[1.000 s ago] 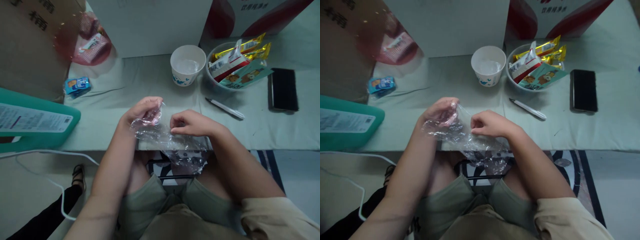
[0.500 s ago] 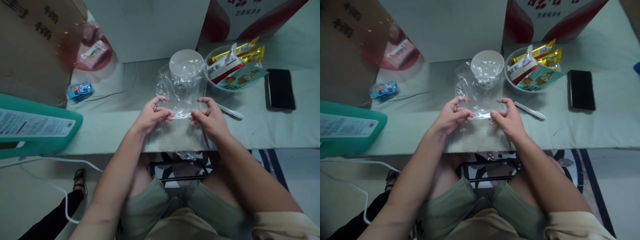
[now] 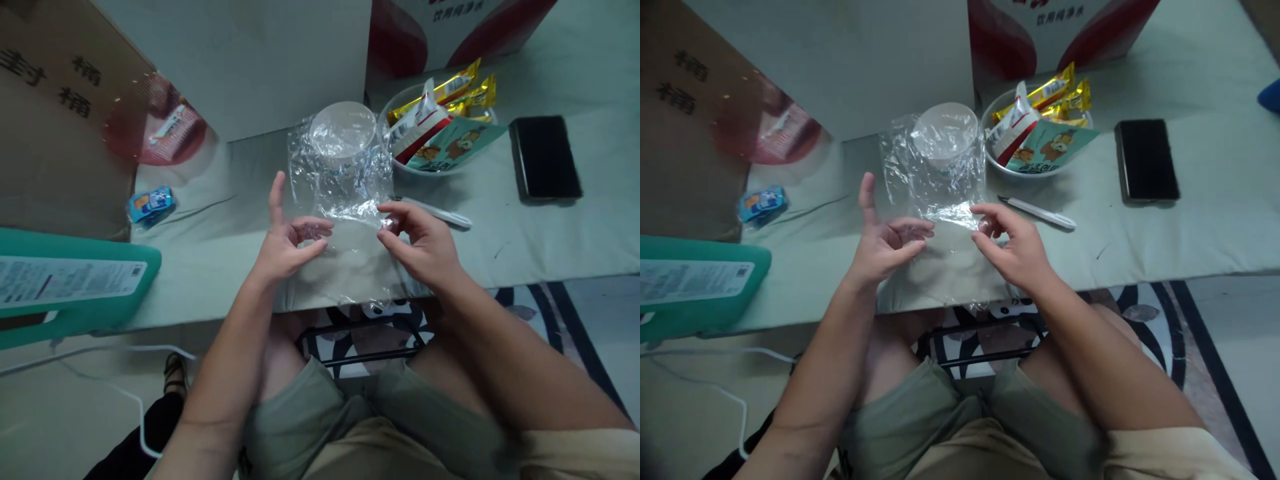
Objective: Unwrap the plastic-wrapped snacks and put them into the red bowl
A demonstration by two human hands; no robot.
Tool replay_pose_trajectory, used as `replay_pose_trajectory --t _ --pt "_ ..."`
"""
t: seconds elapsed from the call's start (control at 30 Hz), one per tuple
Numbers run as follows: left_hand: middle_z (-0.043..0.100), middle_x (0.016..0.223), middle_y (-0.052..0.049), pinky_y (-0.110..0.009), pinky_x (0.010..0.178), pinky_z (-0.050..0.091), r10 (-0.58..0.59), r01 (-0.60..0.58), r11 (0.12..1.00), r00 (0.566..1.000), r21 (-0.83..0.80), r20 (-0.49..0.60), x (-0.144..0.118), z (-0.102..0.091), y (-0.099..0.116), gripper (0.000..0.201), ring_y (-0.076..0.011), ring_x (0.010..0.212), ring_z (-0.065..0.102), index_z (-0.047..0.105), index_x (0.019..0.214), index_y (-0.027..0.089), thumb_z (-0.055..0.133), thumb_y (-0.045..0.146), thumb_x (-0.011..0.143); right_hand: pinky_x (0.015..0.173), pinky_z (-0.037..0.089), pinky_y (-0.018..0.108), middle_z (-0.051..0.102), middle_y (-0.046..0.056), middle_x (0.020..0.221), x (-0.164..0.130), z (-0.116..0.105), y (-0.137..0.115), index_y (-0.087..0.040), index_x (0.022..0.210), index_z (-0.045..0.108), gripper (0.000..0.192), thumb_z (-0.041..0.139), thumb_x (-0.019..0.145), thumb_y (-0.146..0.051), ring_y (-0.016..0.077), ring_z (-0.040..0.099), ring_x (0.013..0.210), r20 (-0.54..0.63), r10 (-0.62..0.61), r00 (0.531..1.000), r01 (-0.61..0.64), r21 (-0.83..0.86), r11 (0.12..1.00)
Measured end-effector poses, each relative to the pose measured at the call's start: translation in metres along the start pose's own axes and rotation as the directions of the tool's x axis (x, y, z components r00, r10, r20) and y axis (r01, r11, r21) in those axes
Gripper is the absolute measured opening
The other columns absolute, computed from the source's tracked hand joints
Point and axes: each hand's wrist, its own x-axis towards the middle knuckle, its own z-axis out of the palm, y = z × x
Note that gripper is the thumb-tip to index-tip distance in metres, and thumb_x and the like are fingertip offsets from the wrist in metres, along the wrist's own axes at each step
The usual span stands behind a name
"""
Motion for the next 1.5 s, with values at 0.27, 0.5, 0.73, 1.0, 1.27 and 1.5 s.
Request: replay_pose_trajectory --t 0.27,0.5,0.73,1.0,1.27,1.5 --pt "0.067 0.083 -0.003 -0.030 0.074 0.052 0.380 -0.325 0.683 0.923 0.654 0.063 0.005 -0.008 -0.021 0.019 -0.0152 0.076 0.062 0.077 0.105 0.020 0.067 0.023 0.090 0.062 0.047 0.030 0.060 -0.001 0.070 0.001 0.002 0.007 -0.023 0.094 0.073 0.012 0.063 0.087 -0.023 0.0135 0.055 0.063 -0.029 -0.268 0.963 0.246 -0.319 0.915" --pt "0.068 0.125 -0.010 -0.047 0.104 0.051 0.503 -0.378 0.691 0.864 0.616 -0.034 0.000 -0.011 -0.011 0.023 -0.0304 0.128 0.060 0.072 0.074 0.022 0.077 0.043 0.081 0.095 0.051 0.046 0.070 0.007 0.100 -0.003 0.001 -0.002 -0.024 0.081 0.069 0.011 0.066 0.089 -0.031 0.0251 0.067 0.103 -0.079 -0.373 0.924 0.345 -0.243 0.907" --pt "0.077 0.079 -0.003 -0.025 0.061 0.060 0.175 -0.180 0.983 0.975 -0.024 -0.138 -0.006 0.002 0.001 0.031 -0.0156 0.071 0.075 0.063 0.084 0.020 0.070 0.050 0.090 0.091 0.055 0.040 0.071 0.003 0.091 -0.003 0.004 0.014 -0.027 0.115 0.061 0.048 0.071 0.084 -0.062 0.0203 0.071 0.089 0.007 0.047 0.999 -0.047 0.306 0.951" --pt "0.071 0.067 0.002 -0.018 0.039 0.046 -0.262 0.196 0.911 0.955 -0.362 -0.142 0.007 0.005 0.008 0.041 -0.0143 0.052 0.070 0.050 0.087 0.022 0.077 0.052 0.078 0.102 0.049 0.046 0.071 0.008 0.125 0.000 0.003 -0.001 -0.022 0.080 0.066 0.032 0.077 0.078 -0.053 0.0255 0.066 0.114 0.305 0.100 0.947 -0.179 0.244 0.953" --pt "0.077 0.085 -0.006 -0.024 0.062 0.058 -0.509 0.437 0.762 0.861 -0.478 -0.024 0.018 0.000 -0.005 0.036 -0.0134 0.069 0.072 0.065 0.092 0.017 0.084 0.040 0.072 0.055 0.048 0.028 0.074 0.003 0.074 0.003 0.013 -0.003 -0.024 0.076 0.046 0.035 0.076 0.076 -0.042 0.0123 0.061 0.056 0.249 0.454 0.856 -0.513 0.294 0.806" --pt "0.056 0.052 0.005 -0.019 0.039 0.033 -0.324 0.331 0.922 0.944 -0.203 0.069 0.016 -0.001 -0.012 0.030 -0.0079 0.041 0.047 0.072 0.093 0.020 0.085 0.037 0.072 0.055 0.048 0.028 0.064 -0.003 0.061 0.006 0.011 -0.002 -0.025 0.105 0.062 0.026 0.068 0.080 -0.031 0.0131 0.057 0.051 0.161 0.422 0.892 -0.450 0.385 0.806"
